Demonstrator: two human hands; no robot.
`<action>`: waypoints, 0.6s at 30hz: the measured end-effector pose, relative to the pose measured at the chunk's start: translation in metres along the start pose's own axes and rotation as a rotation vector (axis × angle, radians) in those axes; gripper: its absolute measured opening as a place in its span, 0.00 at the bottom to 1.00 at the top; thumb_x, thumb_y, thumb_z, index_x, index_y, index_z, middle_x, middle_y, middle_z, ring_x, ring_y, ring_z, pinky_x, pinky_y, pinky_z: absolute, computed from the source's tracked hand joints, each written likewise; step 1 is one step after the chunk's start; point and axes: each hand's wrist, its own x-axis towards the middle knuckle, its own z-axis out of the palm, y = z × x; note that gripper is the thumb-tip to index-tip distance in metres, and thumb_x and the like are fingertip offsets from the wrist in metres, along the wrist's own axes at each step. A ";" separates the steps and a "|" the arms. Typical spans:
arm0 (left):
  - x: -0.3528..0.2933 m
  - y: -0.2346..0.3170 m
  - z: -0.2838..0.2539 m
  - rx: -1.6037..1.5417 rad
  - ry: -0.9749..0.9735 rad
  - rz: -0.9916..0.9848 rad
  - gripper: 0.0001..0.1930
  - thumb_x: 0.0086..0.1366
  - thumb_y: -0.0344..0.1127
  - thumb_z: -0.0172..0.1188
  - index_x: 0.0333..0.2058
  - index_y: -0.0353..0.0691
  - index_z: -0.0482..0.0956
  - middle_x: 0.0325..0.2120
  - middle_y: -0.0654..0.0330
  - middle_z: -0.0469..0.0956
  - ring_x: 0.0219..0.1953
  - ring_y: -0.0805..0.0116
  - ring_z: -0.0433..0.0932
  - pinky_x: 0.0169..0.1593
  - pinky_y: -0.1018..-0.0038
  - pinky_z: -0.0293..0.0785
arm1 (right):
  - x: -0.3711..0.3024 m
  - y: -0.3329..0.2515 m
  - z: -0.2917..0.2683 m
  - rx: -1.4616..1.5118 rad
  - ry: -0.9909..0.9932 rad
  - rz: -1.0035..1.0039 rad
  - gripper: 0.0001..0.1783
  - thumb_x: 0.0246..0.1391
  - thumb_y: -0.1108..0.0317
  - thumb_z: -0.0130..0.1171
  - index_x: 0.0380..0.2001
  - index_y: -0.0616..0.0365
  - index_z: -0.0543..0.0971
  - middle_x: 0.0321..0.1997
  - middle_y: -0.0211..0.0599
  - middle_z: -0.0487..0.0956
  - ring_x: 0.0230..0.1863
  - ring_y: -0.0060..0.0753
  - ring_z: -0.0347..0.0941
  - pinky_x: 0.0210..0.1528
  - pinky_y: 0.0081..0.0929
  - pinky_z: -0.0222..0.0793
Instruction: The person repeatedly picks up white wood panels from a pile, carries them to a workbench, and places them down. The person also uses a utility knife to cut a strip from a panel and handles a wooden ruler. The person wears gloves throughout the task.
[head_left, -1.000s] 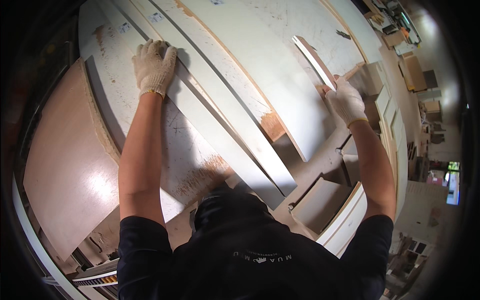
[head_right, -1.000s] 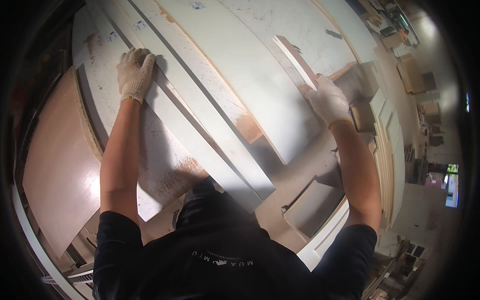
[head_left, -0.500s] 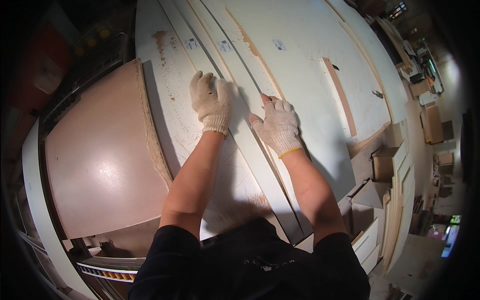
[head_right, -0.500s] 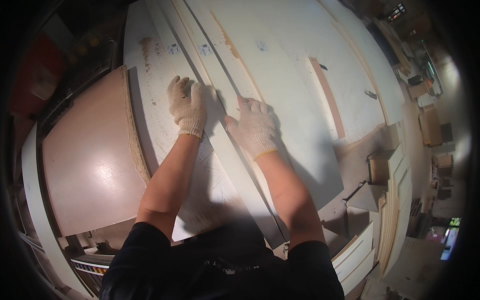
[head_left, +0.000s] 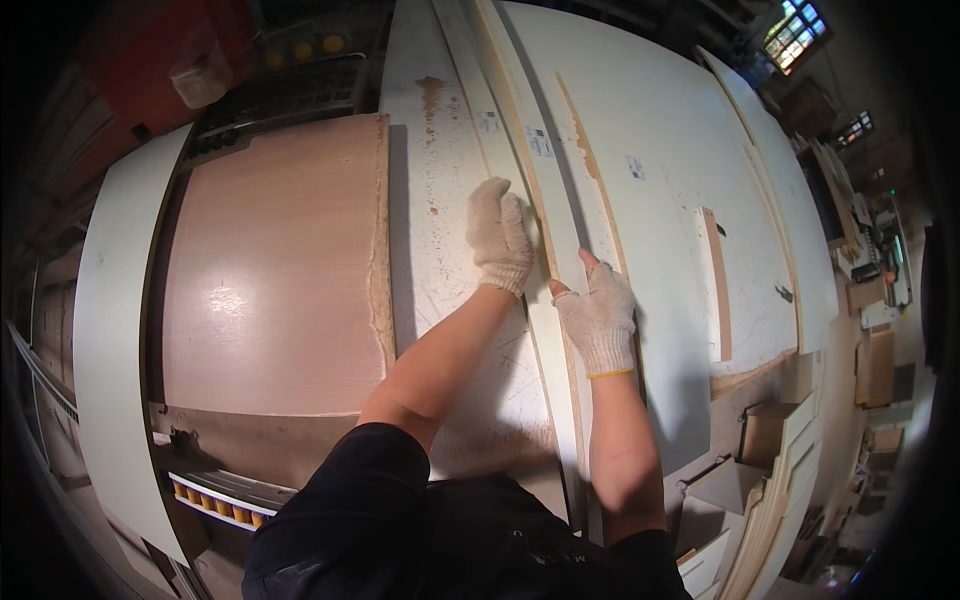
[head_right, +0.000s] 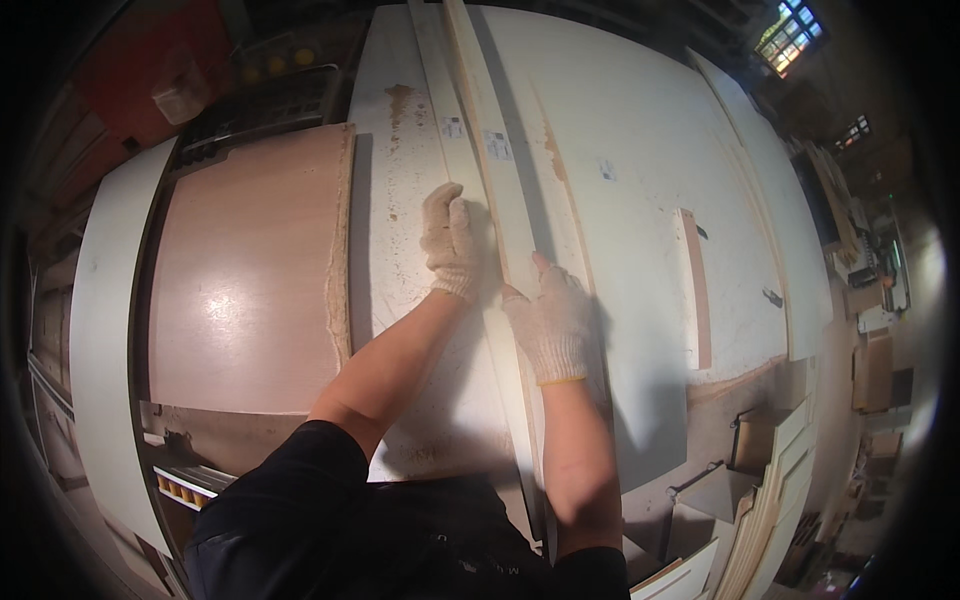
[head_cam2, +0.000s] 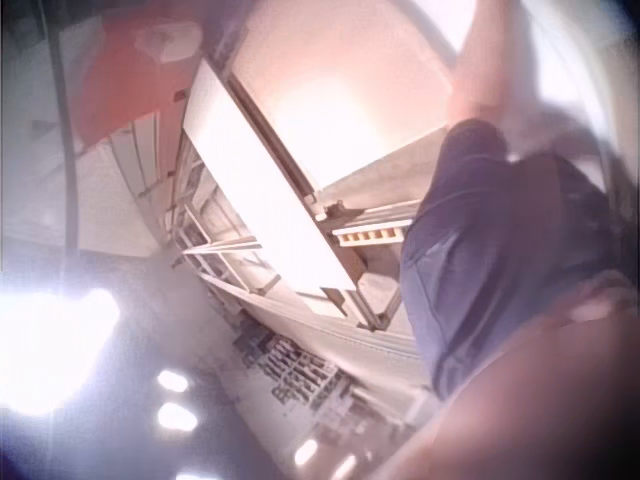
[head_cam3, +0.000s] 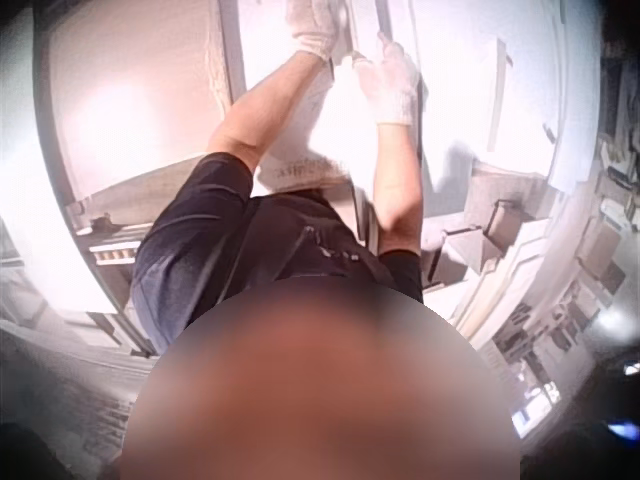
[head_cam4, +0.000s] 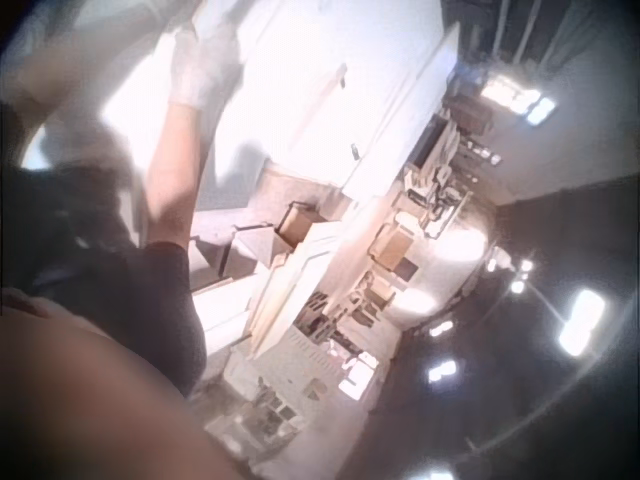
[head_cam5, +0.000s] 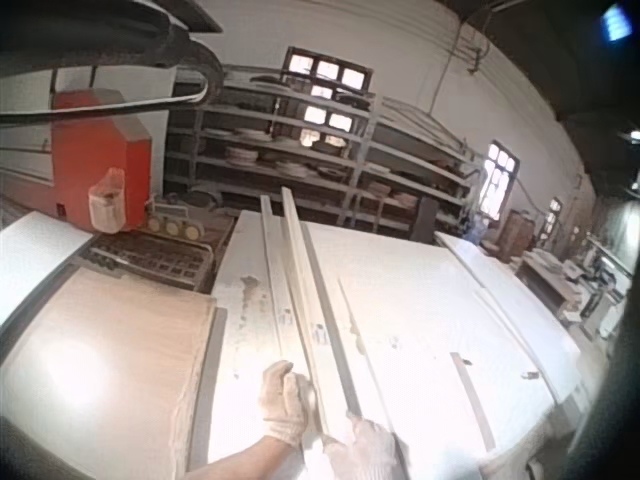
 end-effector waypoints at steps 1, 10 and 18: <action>-0.004 0.003 -0.001 -0.045 0.006 -0.050 0.18 0.74 0.42 0.54 0.52 0.34 0.80 0.52 0.47 0.79 0.56 0.48 0.78 0.63 0.60 0.73 | -0.010 -0.007 0.001 -0.054 -0.041 0.001 0.41 0.54 0.57 0.73 0.67 0.64 0.73 0.63 0.54 0.79 0.65 0.51 0.76 0.68 0.39 0.72; -0.014 0.028 -0.041 -0.270 0.071 -0.322 0.18 0.75 0.44 0.53 0.55 0.38 0.78 0.59 0.49 0.75 0.59 0.49 0.77 0.64 0.61 0.72 | -0.038 -0.040 0.019 -0.401 -0.263 -0.175 0.51 0.55 0.56 0.69 0.78 0.56 0.58 0.71 0.49 0.72 0.70 0.50 0.68 0.73 0.39 0.64; -0.114 0.055 -0.107 0.019 -0.187 -0.131 0.18 0.75 0.45 0.54 0.52 0.39 0.80 0.60 0.48 0.76 0.58 0.46 0.79 0.62 0.60 0.74 | -0.033 -0.024 -0.003 0.019 -0.232 0.018 0.46 0.55 0.72 0.66 0.76 0.57 0.59 0.66 0.62 0.75 0.63 0.54 0.77 0.65 0.39 0.73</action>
